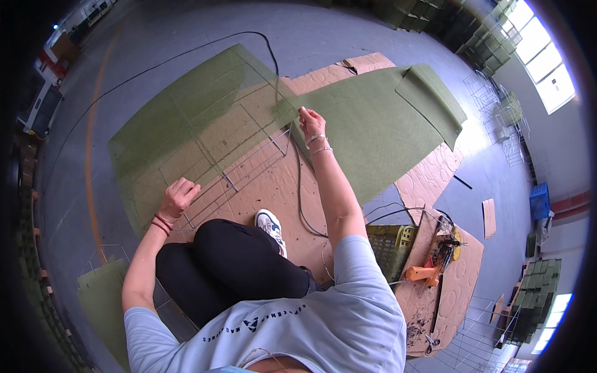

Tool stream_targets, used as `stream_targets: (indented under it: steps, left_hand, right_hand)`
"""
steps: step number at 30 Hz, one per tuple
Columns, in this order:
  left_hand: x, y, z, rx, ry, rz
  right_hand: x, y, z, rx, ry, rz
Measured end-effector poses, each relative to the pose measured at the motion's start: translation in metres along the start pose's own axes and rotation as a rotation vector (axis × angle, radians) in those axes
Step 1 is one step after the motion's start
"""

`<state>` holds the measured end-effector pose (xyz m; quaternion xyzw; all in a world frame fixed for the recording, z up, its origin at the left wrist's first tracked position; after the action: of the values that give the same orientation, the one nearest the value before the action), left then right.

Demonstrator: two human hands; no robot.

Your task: Apply hot glue to the metal wire frame and press the mesh material onto it to secure it.

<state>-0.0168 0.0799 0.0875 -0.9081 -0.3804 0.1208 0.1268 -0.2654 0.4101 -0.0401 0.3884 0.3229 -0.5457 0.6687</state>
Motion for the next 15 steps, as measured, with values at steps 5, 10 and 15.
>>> stream_targets:
  steps: [5,10,15]
  left_hand:
    - [0.0,0.001,0.003,0.002,0.0,-0.005]
    - [0.0,0.001,0.004,-0.002,0.009,0.004]
    - [-0.001,0.0,0.008,0.003,0.019,-0.003]
  right_hand:
    - [0.005,-0.002,-0.001,0.012,-0.005,0.01]
    - [0.008,-0.003,-0.003,0.015,-0.014,0.005]
    - [-0.003,0.009,-0.017,0.25,0.133,-0.147]
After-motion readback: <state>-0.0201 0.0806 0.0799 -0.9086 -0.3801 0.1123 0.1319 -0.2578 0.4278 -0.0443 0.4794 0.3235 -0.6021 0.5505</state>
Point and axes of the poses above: each hand's wrist, its own y-axis away from the middle knuckle, its own z-axis out of the palm, x = y × z, the point moved 5 cm from there along -y, towards the middle knuckle, and after that the axes turned 9 degrees about -x, right-handed, at the moved point
